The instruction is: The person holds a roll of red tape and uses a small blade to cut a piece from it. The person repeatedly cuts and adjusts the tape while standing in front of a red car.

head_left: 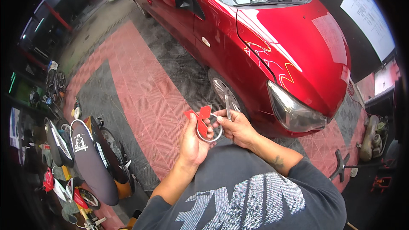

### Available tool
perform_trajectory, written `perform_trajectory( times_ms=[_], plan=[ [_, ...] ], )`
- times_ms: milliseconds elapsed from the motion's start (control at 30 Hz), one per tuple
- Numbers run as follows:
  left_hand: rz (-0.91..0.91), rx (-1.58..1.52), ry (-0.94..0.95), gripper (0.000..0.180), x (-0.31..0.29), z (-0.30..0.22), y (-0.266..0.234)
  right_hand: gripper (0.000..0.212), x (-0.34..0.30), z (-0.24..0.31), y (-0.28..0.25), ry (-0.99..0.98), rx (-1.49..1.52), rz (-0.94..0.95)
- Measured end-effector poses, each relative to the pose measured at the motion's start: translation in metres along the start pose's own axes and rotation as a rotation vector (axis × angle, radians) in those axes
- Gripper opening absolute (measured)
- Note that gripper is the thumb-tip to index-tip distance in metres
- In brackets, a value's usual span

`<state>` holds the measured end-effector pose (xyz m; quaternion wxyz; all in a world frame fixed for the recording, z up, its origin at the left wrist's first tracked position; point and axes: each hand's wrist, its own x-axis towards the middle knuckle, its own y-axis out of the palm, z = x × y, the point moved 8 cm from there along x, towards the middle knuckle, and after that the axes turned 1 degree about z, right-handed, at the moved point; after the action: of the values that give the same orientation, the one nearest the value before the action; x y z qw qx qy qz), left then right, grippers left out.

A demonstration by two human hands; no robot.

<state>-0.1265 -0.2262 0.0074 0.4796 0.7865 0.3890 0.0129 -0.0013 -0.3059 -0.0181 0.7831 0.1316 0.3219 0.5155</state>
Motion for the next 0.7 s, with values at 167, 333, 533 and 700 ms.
perform_trajectory(
  times_ms=[167, 333, 533, 700],
  plan=[
    [-0.076, 0.184, 0.152, 0.042, 0.002, -0.001, -0.016, 0.029, -0.002, 0.021, -0.031, -0.157, -0.082, -0.122],
    [-0.102, 0.338, 0.214, 0.033, 0.0, -0.018, -0.027, 0.03, -0.009, 0.04, -0.052, -0.261, -0.357, -0.181],
    [-0.021, 0.45, 0.12, 0.03, -0.004, 0.004, -0.009, 0.045, -0.022, 0.054, -0.021, -0.293, -0.249, -0.181],
    [-0.009, 0.49, 0.031, 0.028, -0.013, 0.021, -0.003, 0.061, -0.025, 0.056, -0.016, -0.316, -0.291, -0.153]
  ],
)
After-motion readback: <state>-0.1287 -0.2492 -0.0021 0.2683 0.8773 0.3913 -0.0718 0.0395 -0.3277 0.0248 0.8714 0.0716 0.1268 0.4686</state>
